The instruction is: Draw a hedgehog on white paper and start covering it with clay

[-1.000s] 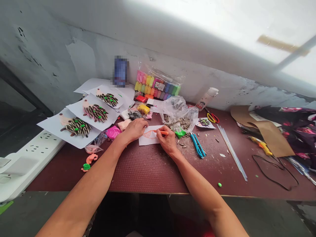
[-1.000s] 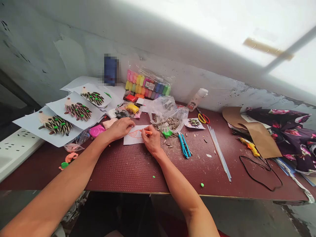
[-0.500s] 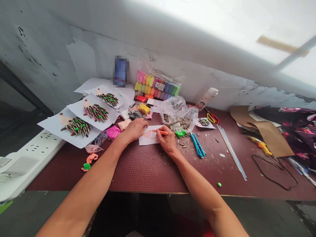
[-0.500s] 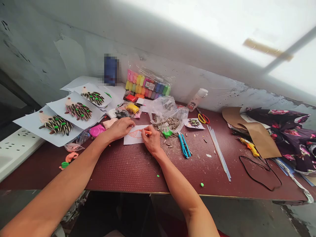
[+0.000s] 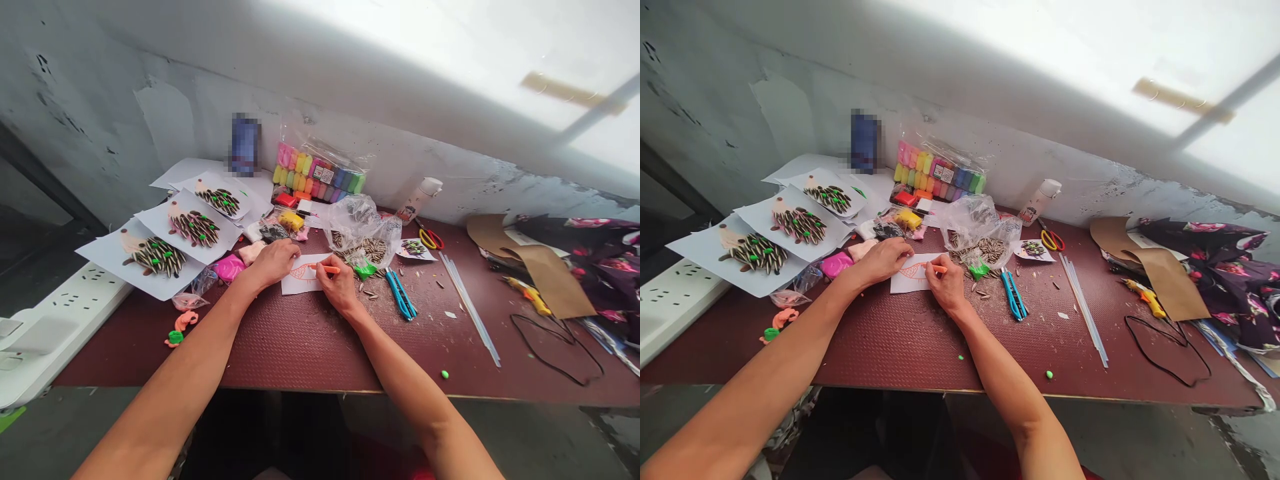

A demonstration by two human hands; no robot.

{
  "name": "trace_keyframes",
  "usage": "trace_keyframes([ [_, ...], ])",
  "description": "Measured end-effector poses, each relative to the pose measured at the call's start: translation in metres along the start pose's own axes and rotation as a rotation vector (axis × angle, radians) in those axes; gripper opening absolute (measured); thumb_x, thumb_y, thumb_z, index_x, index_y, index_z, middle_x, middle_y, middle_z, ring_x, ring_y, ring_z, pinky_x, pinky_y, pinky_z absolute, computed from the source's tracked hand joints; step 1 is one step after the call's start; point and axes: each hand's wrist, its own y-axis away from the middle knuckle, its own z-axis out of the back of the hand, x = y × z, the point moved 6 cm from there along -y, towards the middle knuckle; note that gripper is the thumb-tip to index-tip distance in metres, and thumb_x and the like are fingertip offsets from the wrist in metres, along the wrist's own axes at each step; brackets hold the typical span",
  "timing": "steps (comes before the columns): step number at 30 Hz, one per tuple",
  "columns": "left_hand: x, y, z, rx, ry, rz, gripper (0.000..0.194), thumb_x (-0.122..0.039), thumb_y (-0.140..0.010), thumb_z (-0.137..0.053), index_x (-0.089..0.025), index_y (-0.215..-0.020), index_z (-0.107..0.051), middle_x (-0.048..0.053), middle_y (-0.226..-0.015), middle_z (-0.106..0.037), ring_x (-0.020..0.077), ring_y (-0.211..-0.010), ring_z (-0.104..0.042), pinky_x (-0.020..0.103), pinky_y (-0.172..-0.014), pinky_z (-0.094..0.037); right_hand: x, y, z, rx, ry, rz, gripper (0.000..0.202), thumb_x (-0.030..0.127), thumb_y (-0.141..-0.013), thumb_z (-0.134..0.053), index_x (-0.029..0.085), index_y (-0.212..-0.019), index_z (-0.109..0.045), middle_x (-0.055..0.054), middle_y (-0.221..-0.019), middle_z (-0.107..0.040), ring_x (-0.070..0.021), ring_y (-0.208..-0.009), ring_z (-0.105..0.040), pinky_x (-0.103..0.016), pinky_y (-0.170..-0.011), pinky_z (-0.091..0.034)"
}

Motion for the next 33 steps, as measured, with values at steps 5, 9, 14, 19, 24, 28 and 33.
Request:
trace_keyframes([
  [5,0.0002,-0.0002,0.0001,-0.012,0.004,-0.007,0.028,-0.01,-0.086,-0.049,-0.017,-0.095,-0.075,0.009,-0.096,-0.07,0.0225,-0.093,-0.066,0.031,-0.082,-0.052,-0.0007,0.0004,0.0001,0.004,0.013,-0.01,0.022,0.037,-0.085,-0.052,0.023,-0.068,-0.051,0.001,-0.065,-0.06,-0.0133,-0.056,-0.051,-0.026,-0.059,-0.04],
  [9,0.0002,-0.0003,-0.0001,-0.016,0.0,-0.012,0.029,-0.011,-0.086,-0.048,-0.017,-0.095,-0.075,0.009,-0.096,-0.07,0.0225,-0.093,-0.066,0.031,-0.083,-0.053,0.0001,0.0012,0.0001,0.014,-0.014,-0.008,0.023,0.037,-0.086,-0.052,0.023,-0.068,-0.051,0.001,-0.065,-0.061,-0.0134,-0.057,-0.052,-0.025,-0.06,-0.041],
  [14,0.0013,-0.0002,-0.0009,-0.029,0.015,-0.014,0.028,-0.011,-0.086,-0.049,-0.018,-0.095,-0.075,0.009,-0.094,-0.07,0.0223,-0.092,-0.067,0.032,-0.084,-0.053,0.0004,0.0019,0.0023,-0.03,0.006,-0.014,0.023,0.037,-0.086,-0.052,0.024,-0.067,-0.048,0.001,-0.064,-0.059,-0.0133,-0.056,-0.051,-0.026,-0.06,-0.042],
  [19,0.0011,-0.0001,-0.0001,-0.023,0.024,-0.022,0.027,-0.011,-0.086,-0.05,-0.017,-0.095,-0.075,0.009,-0.095,-0.07,0.0225,-0.093,-0.066,0.031,-0.085,-0.053,0.0008,0.0024,-0.0005,-0.002,0.003,-0.01,0.021,0.035,-0.084,-0.052,0.023,-0.067,-0.05,0.001,-0.063,-0.059,-0.0131,-0.056,-0.052,-0.025,-0.059,-0.041],
  [24,0.0003,-0.0003,0.0007,0.0,0.014,-0.015,0.028,-0.011,-0.086,-0.05,-0.017,-0.095,-0.075,0.01,-0.096,-0.07,0.0226,-0.094,-0.066,0.031,-0.084,-0.052,0.0011,0.0023,-0.0017,0.022,-0.016,-0.011,0.021,0.035,-0.084,-0.053,0.023,-0.068,-0.053,0.001,-0.064,-0.059,-0.0133,-0.057,-0.052,-0.025,-0.059,-0.04],
  [28,0.0,-0.0003,0.0011,-0.001,0.023,-0.009,0.028,-0.011,-0.086,-0.049,-0.017,-0.094,-0.075,0.01,-0.096,-0.07,0.0228,-0.093,-0.066,0.031,-0.083,-0.053,0.0008,0.0021,-0.0024,0.038,-0.02,-0.014,0.022,0.036,-0.085,-0.054,0.022,-0.069,-0.053,0.001,-0.065,-0.06,-0.0131,-0.057,-0.052,-0.025,-0.059,-0.04],
  [33,-0.0003,0.0,0.0017,-0.005,0.011,-0.011,0.029,-0.011,-0.086,-0.048,-0.018,-0.095,-0.075,0.009,-0.095,-0.07,0.0221,-0.093,-0.066,0.031,-0.083,-0.052,0.0,0.0019,-0.0017,0.028,0.005,-0.022,0.021,0.036,-0.085,-0.053,0.023,-0.068,-0.052,0.001,-0.064,-0.06,-0.013,-0.057,-0.052,-0.025,-0.058,-0.04],
])
